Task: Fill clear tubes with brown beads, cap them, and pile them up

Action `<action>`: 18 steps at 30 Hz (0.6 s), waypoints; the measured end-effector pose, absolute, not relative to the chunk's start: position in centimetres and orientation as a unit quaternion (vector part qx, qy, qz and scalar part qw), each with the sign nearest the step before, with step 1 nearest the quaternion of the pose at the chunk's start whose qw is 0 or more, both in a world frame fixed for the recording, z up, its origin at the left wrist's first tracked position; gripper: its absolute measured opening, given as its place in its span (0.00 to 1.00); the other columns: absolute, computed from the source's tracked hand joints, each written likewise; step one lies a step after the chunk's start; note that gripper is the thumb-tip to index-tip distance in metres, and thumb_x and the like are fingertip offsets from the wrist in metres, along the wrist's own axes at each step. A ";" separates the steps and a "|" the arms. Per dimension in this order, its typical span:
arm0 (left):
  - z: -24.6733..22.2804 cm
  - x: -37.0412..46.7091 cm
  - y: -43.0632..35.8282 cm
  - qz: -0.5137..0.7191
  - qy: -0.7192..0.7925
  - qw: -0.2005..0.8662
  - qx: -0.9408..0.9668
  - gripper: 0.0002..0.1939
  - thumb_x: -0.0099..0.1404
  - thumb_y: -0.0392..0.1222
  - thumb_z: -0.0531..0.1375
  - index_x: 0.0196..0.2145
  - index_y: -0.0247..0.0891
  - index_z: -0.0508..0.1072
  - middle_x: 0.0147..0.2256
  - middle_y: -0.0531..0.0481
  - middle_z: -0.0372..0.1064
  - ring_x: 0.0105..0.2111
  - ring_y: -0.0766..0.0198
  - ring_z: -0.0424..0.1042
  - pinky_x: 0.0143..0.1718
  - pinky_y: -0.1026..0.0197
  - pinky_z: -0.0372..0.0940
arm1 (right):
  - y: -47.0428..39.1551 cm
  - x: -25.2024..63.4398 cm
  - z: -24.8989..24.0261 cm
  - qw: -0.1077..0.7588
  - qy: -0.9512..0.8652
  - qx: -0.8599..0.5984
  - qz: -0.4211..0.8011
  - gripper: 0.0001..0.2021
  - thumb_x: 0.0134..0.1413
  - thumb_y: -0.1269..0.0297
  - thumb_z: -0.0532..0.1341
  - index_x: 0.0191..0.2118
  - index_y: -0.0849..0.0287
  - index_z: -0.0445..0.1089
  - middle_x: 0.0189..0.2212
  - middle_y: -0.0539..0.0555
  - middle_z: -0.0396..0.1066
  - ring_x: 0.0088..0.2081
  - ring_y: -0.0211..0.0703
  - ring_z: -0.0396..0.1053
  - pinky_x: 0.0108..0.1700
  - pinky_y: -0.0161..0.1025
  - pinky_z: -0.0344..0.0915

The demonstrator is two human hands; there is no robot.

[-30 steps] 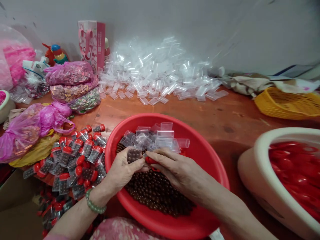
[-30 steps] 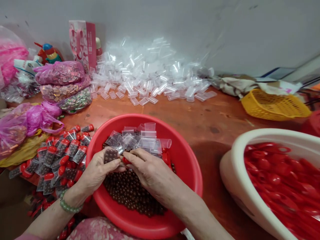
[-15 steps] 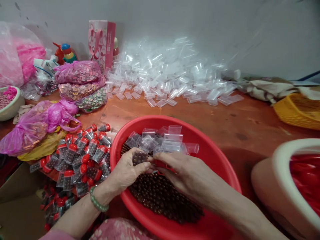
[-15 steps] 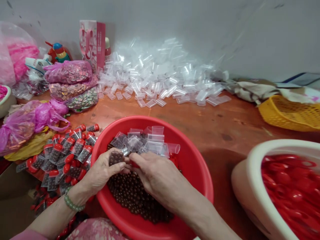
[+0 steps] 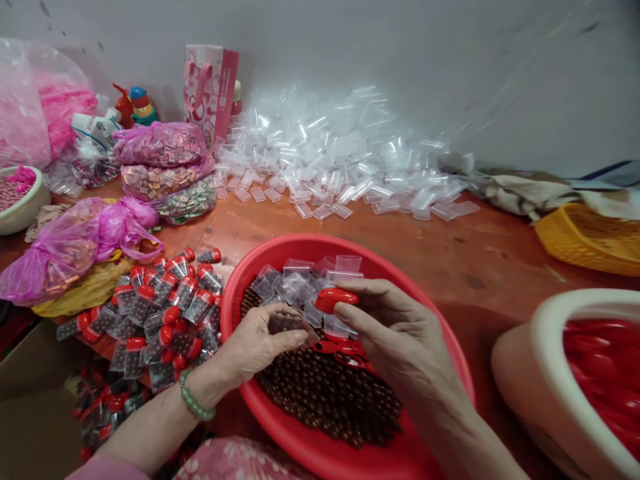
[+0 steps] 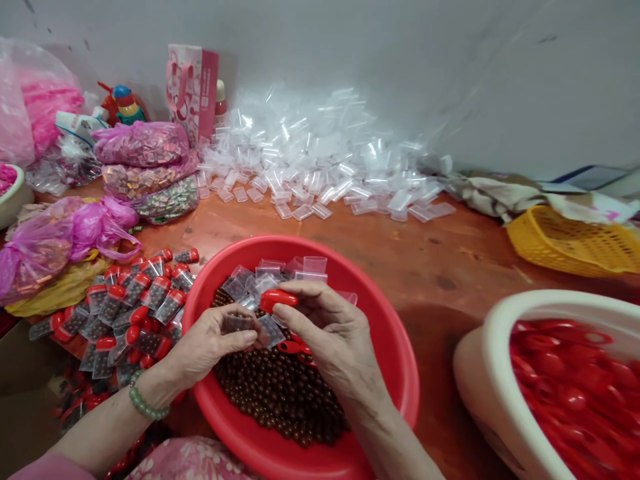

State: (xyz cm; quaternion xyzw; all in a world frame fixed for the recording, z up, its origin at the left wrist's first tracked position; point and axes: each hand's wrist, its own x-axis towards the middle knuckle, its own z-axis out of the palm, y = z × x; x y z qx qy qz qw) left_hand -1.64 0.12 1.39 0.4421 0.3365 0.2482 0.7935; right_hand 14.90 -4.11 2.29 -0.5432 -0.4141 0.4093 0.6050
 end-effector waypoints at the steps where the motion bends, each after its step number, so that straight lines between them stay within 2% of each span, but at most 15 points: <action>1: 1.4 -1.6 0.1 0.247 0.331 0.799 0.438 0.14 0.53 0.42 0.67 0.35 0.32 0.73 0.33 0.49 0.72 0.35 0.66 0.69 0.44 0.61 0.61 | -4.0 14.4 2.2 0.610 -0.412 -0.540 0.408 0.10 0.44 0.63 0.70 0.36 0.51 0.75 0.32 0.49 0.77 0.33 0.38 0.75 0.35 0.33 0.72; 4: 1.2 -1.4 0.0 0.250 0.316 0.817 0.412 0.17 0.50 0.43 0.69 0.36 0.33 0.73 0.32 0.51 0.70 0.33 0.67 0.67 0.43 0.61 0.61 | -3.7 13.2 2.1 0.610 -0.429 -0.538 0.393 0.07 0.44 0.65 0.70 0.33 0.52 0.76 0.30 0.48 0.77 0.32 0.37 0.74 0.36 0.33 0.72; 10: 1.0 -1.1 0.0 0.232 0.314 0.830 0.398 0.19 0.46 0.45 0.71 0.32 0.33 0.72 0.27 0.54 0.65 0.30 0.68 0.63 0.39 0.62 0.60 | -3.7 11.9 1.7 0.602 -0.464 -0.546 0.352 0.04 0.45 0.67 0.68 0.30 0.53 0.75 0.27 0.48 0.76 0.30 0.36 0.73 0.34 0.33 0.71; 18: 1.2 -1.4 0.1 0.221 0.310 0.813 0.441 0.21 0.47 0.52 0.69 0.29 0.33 0.68 0.25 0.55 0.60 0.27 0.70 0.57 0.32 0.64 0.54 | -3.9 12.4 1.0 0.568 -0.545 -0.542 0.294 0.05 0.50 0.69 0.66 0.34 0.53 0.74 0.29 0.47 0.76 0.30 0.35 0.73 0.35 0.31 0.70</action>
